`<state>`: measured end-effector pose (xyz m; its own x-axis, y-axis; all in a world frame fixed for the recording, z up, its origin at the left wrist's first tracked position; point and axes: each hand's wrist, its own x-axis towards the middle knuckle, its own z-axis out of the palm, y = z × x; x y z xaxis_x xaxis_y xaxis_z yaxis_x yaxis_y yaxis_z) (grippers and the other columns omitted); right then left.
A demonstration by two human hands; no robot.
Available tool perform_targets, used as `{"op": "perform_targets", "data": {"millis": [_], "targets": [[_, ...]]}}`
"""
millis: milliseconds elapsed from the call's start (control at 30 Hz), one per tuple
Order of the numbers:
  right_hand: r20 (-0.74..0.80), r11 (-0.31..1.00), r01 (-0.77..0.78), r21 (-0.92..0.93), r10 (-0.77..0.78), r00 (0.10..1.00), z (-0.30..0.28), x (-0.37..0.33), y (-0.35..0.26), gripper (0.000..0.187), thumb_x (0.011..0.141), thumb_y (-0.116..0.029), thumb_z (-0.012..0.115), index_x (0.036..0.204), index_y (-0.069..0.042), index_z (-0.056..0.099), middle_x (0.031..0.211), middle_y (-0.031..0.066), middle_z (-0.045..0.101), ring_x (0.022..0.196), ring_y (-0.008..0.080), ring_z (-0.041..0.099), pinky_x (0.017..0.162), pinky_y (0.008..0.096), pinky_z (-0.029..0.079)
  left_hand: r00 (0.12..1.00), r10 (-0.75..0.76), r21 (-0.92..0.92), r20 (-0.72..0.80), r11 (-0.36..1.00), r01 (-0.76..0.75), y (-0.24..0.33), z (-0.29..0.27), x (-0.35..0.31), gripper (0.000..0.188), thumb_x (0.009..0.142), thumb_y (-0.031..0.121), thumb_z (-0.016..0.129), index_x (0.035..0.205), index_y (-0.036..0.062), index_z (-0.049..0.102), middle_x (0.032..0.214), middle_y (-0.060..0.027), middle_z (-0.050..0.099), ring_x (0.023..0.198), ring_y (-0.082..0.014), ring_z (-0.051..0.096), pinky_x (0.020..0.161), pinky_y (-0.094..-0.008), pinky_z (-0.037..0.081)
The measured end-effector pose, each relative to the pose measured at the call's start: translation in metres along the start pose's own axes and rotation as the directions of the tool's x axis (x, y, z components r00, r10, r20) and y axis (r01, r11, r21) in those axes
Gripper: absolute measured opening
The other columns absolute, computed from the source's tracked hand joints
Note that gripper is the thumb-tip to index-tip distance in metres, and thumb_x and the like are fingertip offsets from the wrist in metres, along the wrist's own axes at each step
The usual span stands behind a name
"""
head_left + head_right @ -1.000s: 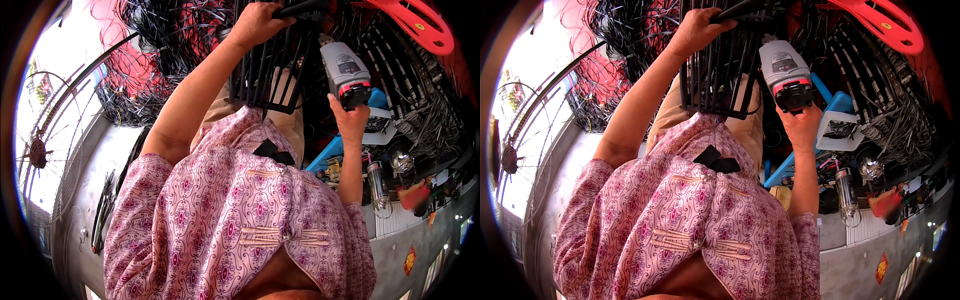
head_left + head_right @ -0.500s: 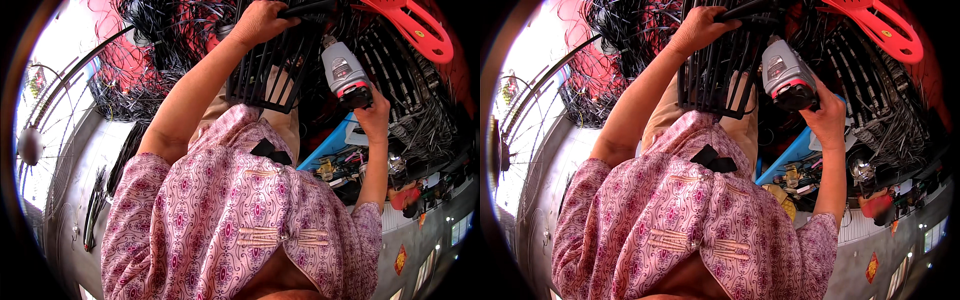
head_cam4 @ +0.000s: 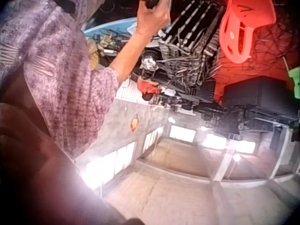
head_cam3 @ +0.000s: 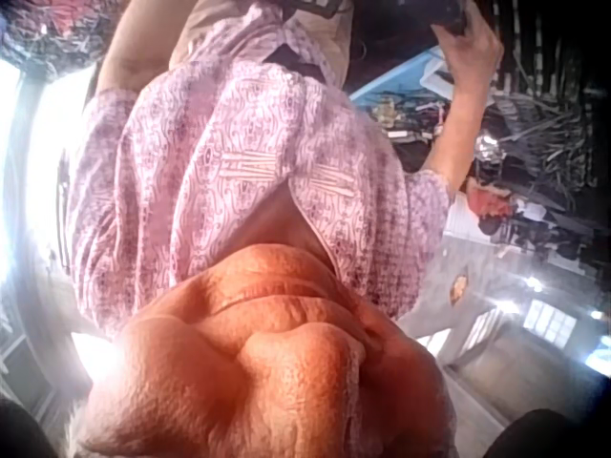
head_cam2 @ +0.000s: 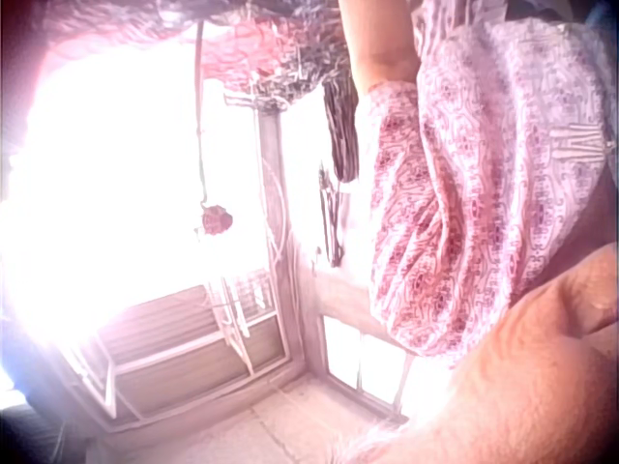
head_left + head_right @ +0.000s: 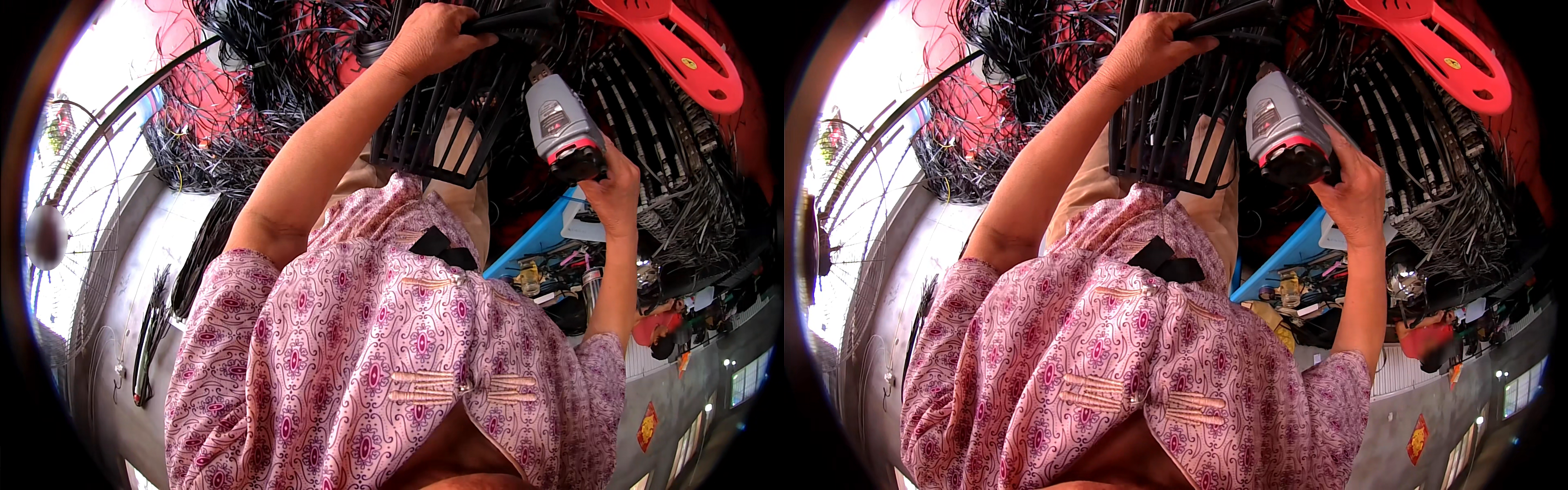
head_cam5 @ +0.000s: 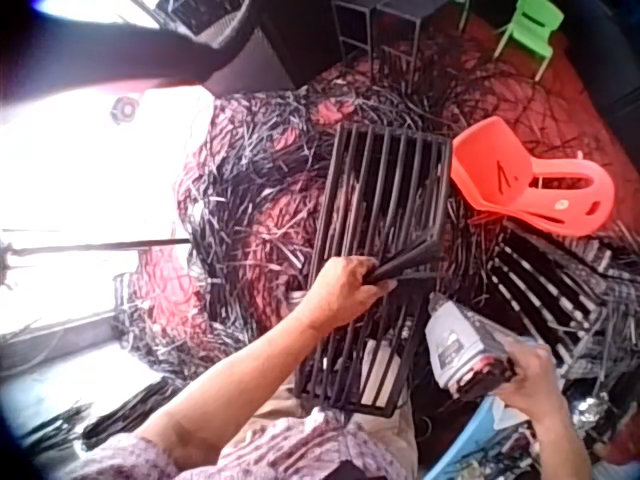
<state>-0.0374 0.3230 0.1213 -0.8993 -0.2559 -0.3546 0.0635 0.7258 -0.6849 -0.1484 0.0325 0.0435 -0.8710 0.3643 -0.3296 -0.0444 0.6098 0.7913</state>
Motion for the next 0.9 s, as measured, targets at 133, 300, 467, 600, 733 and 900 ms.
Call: {"op": "perform_targets", "data": {"millis": [133,300,467,600,733,900], "targets": [[0.000,0.999,0.021,-0.043,-0.021,1.000,-0.0017,0.0026,0.0001,0.055,0.071,-0.022,0.082,0.118,-0.003,0.061,0.105,0.0167,0.068,0.093,0.0326,0.068,0.076,0.0359,0.054,1.000,0.012,-0.010,-0.008,1.000,-0.012,-0.0002,-0.0008,0.0000,0.029,0.079,0.026,0.070,0.083,-0.0030,0.067,0.076,-0.0248,0.062,0.076,-0.0415,0.063,0.066,-0.0450,0.049],[-0.004,0.998,0.032,-0.060,-0.033,0.999,-0.0019,0.0040,0.0005,0.054,0.071,-0.023,0.081,0.118,-0.004,0.061,0.105,0.0160,0.068,0.094,0.0328,0.067,0.078,0.0365,0.054,0.999,0.033,-0.031,-0.022,0.999,-0.033,-0.0021,-0.0005,-0.0005,0.030,0.079,0.025,0.070,0.084,-0.0040,0.067,0.077,-0.0249,0.063,0.076,-0.0410,0.063,0.066,-0.0446,0.049],[-0.003,0.994,0.055,-0.097,-0.055,0.998,-0.0036,0.0058,-0.0015,0.054,0.071,-0.022,0.081,0.118,-0.004,0.061,0.106,0.0159,0.068,0.094,0.0329,0.067,0.079,0.0368,0.055,1.000,0.019,-0.035,-0.021,0.999,-0.019,-0.0023,0.0009,-0.0009,0.029,0.079,0.024,0.070,0.085,-0.0041,0.067,0.077,-0.0246,0.063,0.075,-0.0404,0.064,0.066,-0.0440,0.050],[0.006,0.990,0.083,-0.115,-0.083,0.997,-0.0050,0.0081,-0.0017,0.054,0.070,-0.021,0.081,0.118,-0.004,0.061,0.106,0.0155,0.068,0.095,0.0331,0.067,0.079,0.0370,0.055,1.000,-0.025,-0.044,0.012,0.999,0.026,0.0013,-0.0015,-0.0004,0.028,0.079,0.023,0.070,0.085,-0.0037,0.067,0.077,-0.0245,0.063,0.076,-0.0402,0.064,0.067,-0.0438,0.050],[0.004,0.989,0.090,-0.121,-0.090,0.996,-0.0057,0.0078,-0.0028,0.055,0.069,-0.021,0.081,0.117,-0.003,0.060,0.107,0.0152,0.068,0.095,0.0332,0.067,0.079,0.0372,0.054,0.999,-0.027,-0.042,0.021,0.999,0.028,0.0022,-0.0032,-0.0005,0.027,0.079,0.023,0.070,0.085,-0.0034,0.067,0.077,-0.0244,0.063,0.075,-0.0402,0.064,0.066,-0.0439,0.049],[0.013,0.986,0.099,-0.138,-0.098,0.995,-0.0078,0.0084,-0.0008,0.055,0.070,-0.023,0.081,0.117,-0.003,0.060,0.107,0.0154,0.068,0.095,0.0336,0.067,0.079,0.0378,0.054,1.000,-0.013,-0.034,0.007,0.999,0.013,0.0005,-0.0006,-0.0007,0.027,0.079,0.023,0.071,0.083,-0.0035,0.066,0.075,-0.0243,0.062,0.074,-0.0406,0.063,0.065,-0.0441,0.049]]}}
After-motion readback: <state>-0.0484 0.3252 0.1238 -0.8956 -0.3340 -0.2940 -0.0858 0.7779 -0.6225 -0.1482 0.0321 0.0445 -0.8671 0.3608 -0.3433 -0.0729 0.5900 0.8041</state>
